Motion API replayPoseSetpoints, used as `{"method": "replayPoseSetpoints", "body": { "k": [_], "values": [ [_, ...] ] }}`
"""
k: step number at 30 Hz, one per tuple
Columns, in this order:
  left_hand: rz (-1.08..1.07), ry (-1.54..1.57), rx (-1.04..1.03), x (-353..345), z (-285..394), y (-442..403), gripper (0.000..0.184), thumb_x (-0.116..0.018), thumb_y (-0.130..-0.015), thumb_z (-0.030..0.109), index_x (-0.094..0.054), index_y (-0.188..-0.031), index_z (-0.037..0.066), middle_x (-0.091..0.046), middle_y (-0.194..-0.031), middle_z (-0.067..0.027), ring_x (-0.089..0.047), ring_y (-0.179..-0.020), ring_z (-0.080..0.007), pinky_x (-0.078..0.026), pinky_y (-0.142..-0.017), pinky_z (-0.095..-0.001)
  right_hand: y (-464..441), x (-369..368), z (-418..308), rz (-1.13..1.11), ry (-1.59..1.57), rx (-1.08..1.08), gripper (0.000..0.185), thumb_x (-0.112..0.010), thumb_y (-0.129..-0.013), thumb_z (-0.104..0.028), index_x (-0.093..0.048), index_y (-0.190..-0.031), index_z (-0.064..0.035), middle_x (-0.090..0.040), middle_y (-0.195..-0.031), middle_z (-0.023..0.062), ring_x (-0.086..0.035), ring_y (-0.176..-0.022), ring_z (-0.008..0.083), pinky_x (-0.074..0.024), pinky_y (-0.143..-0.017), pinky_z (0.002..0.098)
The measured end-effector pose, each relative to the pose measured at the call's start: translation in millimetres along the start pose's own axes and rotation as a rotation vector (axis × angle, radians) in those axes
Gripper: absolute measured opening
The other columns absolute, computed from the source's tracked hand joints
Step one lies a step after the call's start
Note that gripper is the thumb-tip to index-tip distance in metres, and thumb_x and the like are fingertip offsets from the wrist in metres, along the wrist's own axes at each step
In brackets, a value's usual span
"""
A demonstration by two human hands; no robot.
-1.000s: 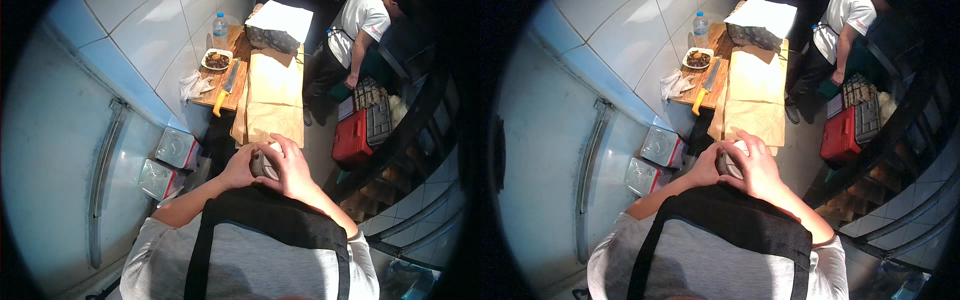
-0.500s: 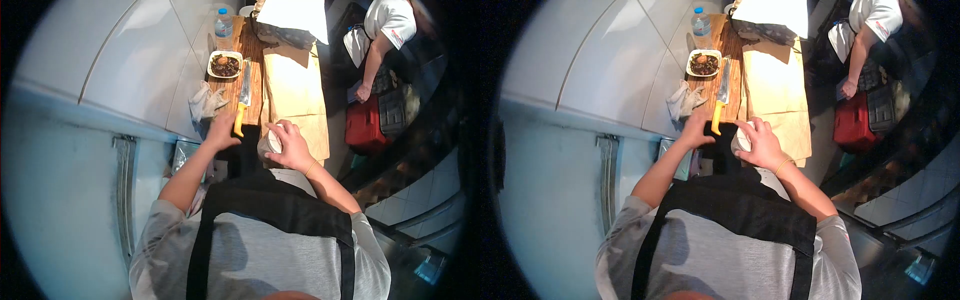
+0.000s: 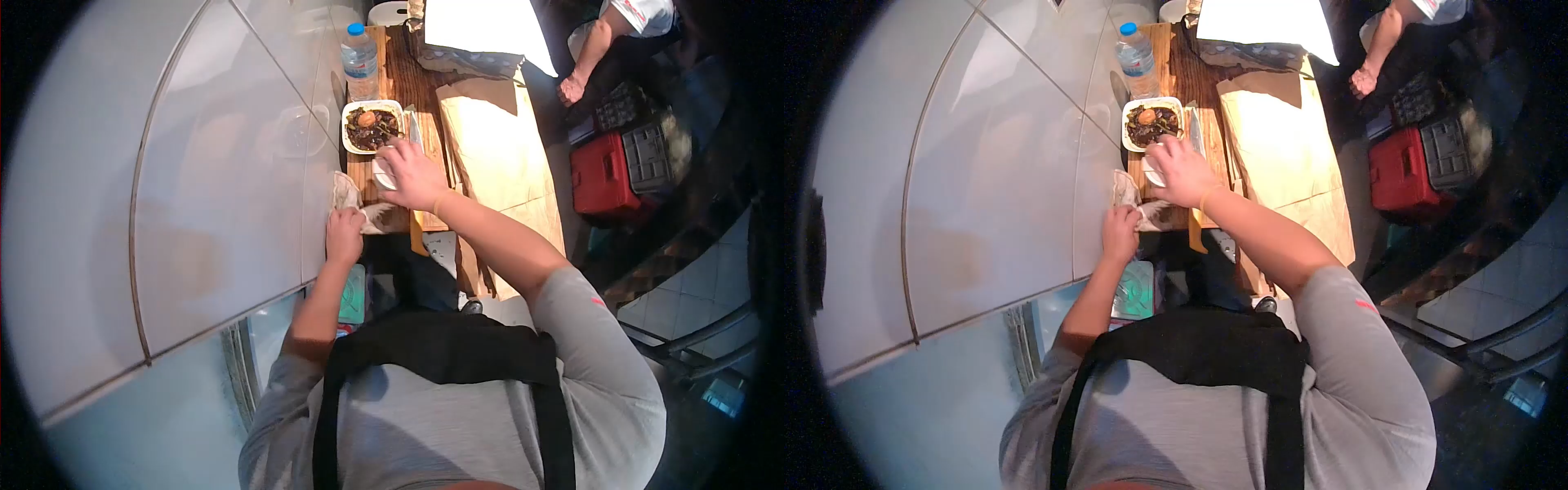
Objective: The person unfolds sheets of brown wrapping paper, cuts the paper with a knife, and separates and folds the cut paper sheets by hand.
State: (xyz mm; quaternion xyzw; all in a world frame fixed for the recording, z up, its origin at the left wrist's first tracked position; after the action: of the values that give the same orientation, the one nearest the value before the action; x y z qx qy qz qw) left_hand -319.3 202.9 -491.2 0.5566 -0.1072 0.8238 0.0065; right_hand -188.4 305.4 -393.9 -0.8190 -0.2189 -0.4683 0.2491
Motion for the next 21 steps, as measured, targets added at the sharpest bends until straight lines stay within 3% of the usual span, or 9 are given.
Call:
{"method": "replayPoseSetpoints", "body": {
  "k": [7,9,12,15,16,19,21],
  "values": [
    [0.140,0.139,-0.148,29,33,22,0.029,-0.059,-0.061,-0.003,-0.059,-0.088,0.007,-0.056,-0.102,-0.0074,-0.050,-0.098,-0.0323,-0.042,-0.086,-0.0427,-48,-71,-9,-0.081,0.039,0.023,0.068,-0.078,-0.061,-0.027,-0.045,-0.120,-0.0155,-0.040,-0.126,0.0145,-0.043,-0.111,0.0348,-0.0423,-0.093,0.0422],
    [0.136,0.130,-0.150,24,30,22,0.030,-0.059,-0.062,-0.002,-0.059,-0.090,0.007,-0.056,-0.104,-0.0080,-0.050,-0.099,-0.0324,-0.042,-0.086,-0.0439,-50,-78,-8,-0.084,0.077,-0.003,0.067,-0.078,-0.063,-0.031,-0.046,-0.119,-0.0173,-0.036,-0.133,0.0152,-0.037,-0.120,0.0367,-0.0357,-0.097,0.0487],
    [0.119,0.057,-0.060,21,18,5,0.035,-0.060,-0.065,-0.001,-0.059,-0.098,0.008,-0.053,-0.114,-0.0086,-0.047,-0.107,-0.0321,-0.040,-0.091,-0.0427,-48,-70,-18,-0.019,0.155,-0.002,0.064,-0.075,-0.066,-0.035,-0.047,-0.121,-0.0155,-0.029,-0.141,0.0164,-0.026,-0.131,0.0395,-0.0259,-0.101,0.0555],
    [0.108,-0.134,0.092,-24,-13,-2,0.038,-0.059,-0.068,-0.001,-0.057,-0.105,0.007,-0.050,-0.119,-0.0119,-0.045,-0.112,-0.0333,-0.037,-0.095,-0.0434,-12,-31,-36,0.122,0.025,0.044,0.063,-0.073,-0.069,-0.036,-0.048,-0.122,-0.0141,-0.030,-0.141,0.0170,-0.026,-0.132,0.0400,-0.0246,-0.102,0.0546],
    [0.044,0.270,0.416,-54,-50,5,0.041,-0.060,-0.072,0.003,-0.053,-0.113,0.006,-0.047,-0.122,-0.0138,-0.042,-0.117,-0.0347,-0.035,-0.097,-0.0452,6,-24,-34,0.161,-0.051,0.068,0.062,-0.074,-0.069,-0.033,-0.049,-0.123,-0.0135,-0.031,-0.140,0.0176,-0.027,-0.131,0.0410,-0.0256,-0.103,0.0531],
    [-0.152,0.006,0.164,-41,-21,-8,0.047,-0.064,-0.073,0.010,-0.051,-0.118,0.006,-0.045,-0.126,-0.0136,-0.038,-0.121,-0.0357,-0.034,-0.098,-0.0473,76,-3,-25,0.118,-0.118,0.000,0.058,-0.075,-0.068,-0.028,-0.051,-0.119,-0.0122,-0.035,-0.137,0.0184,-0.031,-0.128,0.0412,-0.0289,-0.102,0.0504],
    [-0.153,-0.043,0.160,-26,-3,-4,0.054,-0.068,-0.071,0.014,-0.049,-0.122,0.007,-0.041,-0.131,-0.0155,-0.036,-0.125,-0.0360,-0.032,-0.100,-0.0462,129,7,-8,0.081,-0.116,-0.095,0.054,-0.075,-0.069,-0.025,-0.053,-0.117,-0.0118,-0.038,-0.135,0.0185,-0.034,-0.126,0.0400,-0.0305,-0.101,0.0492]
  ]
}}
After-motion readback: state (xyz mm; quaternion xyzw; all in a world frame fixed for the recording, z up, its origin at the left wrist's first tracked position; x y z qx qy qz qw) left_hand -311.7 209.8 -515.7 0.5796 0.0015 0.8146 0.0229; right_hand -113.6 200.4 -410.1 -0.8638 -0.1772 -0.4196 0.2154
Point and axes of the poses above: each hand's wrist, its own y-axis away from the middle knuckle, its own x-axis out of the back of the hand, z = x × y, the point moved 8 cm from there along -y, towards the middle knuckle
